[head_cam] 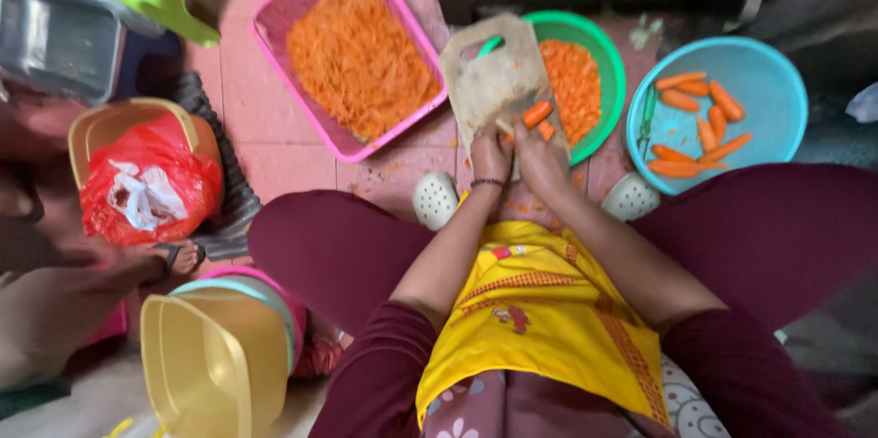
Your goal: Peeling and slicing carrots on a wooden cutting board using a hand peeler and a knife.
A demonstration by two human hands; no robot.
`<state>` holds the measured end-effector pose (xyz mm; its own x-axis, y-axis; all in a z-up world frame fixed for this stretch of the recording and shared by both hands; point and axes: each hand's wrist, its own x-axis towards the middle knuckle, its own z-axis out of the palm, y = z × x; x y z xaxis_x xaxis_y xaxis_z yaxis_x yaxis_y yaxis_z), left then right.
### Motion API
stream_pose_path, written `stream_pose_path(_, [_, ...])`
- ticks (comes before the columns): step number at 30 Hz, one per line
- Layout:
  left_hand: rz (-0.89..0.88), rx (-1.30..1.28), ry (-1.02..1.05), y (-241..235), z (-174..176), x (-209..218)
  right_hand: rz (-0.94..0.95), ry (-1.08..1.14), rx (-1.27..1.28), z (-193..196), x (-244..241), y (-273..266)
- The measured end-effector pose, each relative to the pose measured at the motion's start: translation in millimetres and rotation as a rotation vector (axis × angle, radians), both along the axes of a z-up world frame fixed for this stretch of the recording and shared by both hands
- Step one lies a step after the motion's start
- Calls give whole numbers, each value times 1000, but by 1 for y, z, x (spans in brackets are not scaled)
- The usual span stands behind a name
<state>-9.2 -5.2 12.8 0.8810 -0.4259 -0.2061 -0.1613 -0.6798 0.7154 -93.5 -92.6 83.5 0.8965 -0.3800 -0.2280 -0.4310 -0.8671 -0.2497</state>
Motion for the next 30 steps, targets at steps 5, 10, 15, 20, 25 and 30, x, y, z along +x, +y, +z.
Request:
stream_pose_path(5, [51, -25, 1, -4, 0, 2, -64, 37, 182, -9, 3, -22])
stream_pose_path(10, [114, -20, 41, -6, 5, -1, -53, 82, 197, 22, 2, -12])
stream_pose_path(15, [140, 68, -11, -9, -4, 3, -38, 63, 210, -4, 5, -1])
stream_pose_path(20, [88, -117, 38, -3, 1, 7, -59, 18, 278, 31, 5, -22])
stream_pose_path(25, [-136, -197, -101, 7, 39, 7, -223, -25, 324, 87, -1, -39])
stream_pose_path(30, [-444, -229, -304, 7, 91, 18, -268, -32, 222, 58, -10, -62])
